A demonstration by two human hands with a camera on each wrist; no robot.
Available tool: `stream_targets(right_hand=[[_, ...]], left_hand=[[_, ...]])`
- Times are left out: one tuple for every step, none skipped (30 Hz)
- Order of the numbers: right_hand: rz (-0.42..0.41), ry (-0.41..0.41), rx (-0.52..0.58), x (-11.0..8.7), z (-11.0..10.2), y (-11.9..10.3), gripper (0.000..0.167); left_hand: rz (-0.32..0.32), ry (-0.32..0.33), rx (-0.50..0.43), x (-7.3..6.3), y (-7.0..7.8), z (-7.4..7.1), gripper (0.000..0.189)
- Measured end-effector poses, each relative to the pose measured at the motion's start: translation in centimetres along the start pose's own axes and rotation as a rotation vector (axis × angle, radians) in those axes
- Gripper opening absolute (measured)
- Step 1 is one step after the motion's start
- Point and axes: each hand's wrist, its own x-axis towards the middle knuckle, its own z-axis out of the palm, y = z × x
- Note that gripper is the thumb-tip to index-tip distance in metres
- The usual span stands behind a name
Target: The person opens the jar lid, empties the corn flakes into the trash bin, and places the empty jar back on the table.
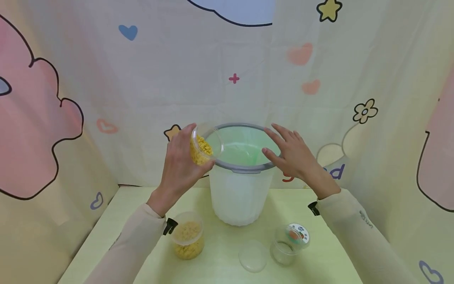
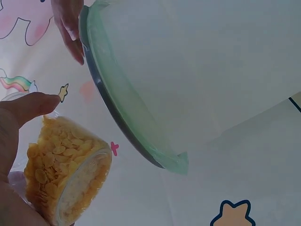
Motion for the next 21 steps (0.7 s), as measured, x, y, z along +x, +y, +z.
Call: stream_targets(right_hand=[[0.016,-0.020,-0.004,0.4,0.0,0.2,0.062],[0.033,-0.038,-0.004,0.7,-0.1,0.4,0.062],[0.046,-0.053,-0.003,1.0,-0.1,0.6,0.062],[0.057,-0.066,0.002,1.2,-0.1,0.8,0.063],[0.065,-0.076,0.008,1.4,-0.1,1.0,0.063],[0.071,-0.085,0.014,1.5,-0.1,1.1,0.063],[0.076,-0.094,0.023,1.6,-0.1,1.3,0.063],[0.079,-0.103,0.030,1.7,0.0,1.4,0.064],[0.081,-0.112,0.034,1.9,0.0,1.5,0.064],[0.086,-0.121,0.036,2.0,0.1,1.7,0.064],[0.093,-0.130,0.036,2.1,0.2,1.8,0.065],[0.102,-0.138,0.033,2.2,0.3,2.0,0.065],[0.112,-0.146,0.030,2.4,0.4,2.2,0.065],[0.123,-0.153,0.028,2.6,0.5,2.5,0.066],[0.135,-0.162,0.028,2.7,0.6,2.7,0.066],[0.146,-0.170,0.028,2.8,0.8,3.0,0.066],[0.155,-0.178,0.030,2.9,0.8,3.2,0.066],[0.164,-0.184,0.033,3.0,0.9,3.4,0.066],[0.172,-0.189,0.039,3.1,1.0,3.6,0.066],[0.180,-0.195,0.045,3.1,1.1,3.8,0.066],[0.188,-0.200,0.051,3.1,1.2,4.0,0.067]], left_hand=[[-0.003,-0.005,0.002,0.3,-0.1,0.0,0.096],[-0.003,-0.009,0.003,0.5,-0.2,0.1,0.096],[-0.006,-0.013,0.006,0.7,-0.2,0.1,0.096],[-0.007,-0.018,0.008,0.9,-0.3,0.2,0.095],[-0.007,-0.021,0.009,1.1,-0.3,0.2,0.095],[-0.008,-0.025,0.012,1.3,-0.4,0.3,0.095],[-0.008,-0.026,0.013,1.4,-0.4,0.4,0.095],[-0.007,-0.025,0.016,1.5,-0.5,0.5,0.094],[-0.005,-0.023,0.017,1.7,-0.5,0.5,0.094],[-0.003,-0.020,0.016,1.9,-0.5,0.6,0.094],[-0.002,-0.018,0.016,2.0,-0.5,0.7,0.094],[-0.002,-0.017,0.017,2.2,-0.5,0.8,0.094],[-0.001,-0.018,0.019,2.3,-0.5,0.8,0.094],[-0.001,-0.019,0.021,2.5,-0.5,0.9,0.094],[0.000,-0.021,0.023,2.6,-0.5,1.0,0.094],[-0.002,-0.023,0.026,2.8,-0.5,1.0,0.094],[-0.003,-0.024,0.030,2.9,-0.6,1.1,0.094],[-0.005,-0.027,0.033,3.0,-0.6,1.1,0.094],[-0.008,-0.031,0.036,3.1,-0.7,1.2,0.094],[-0.011,-0.035,0.038,3.1,-0.7,1.2,0.094],[-0.016,-0.040,0.040,3.2,-0.8,1.3,0.094]])
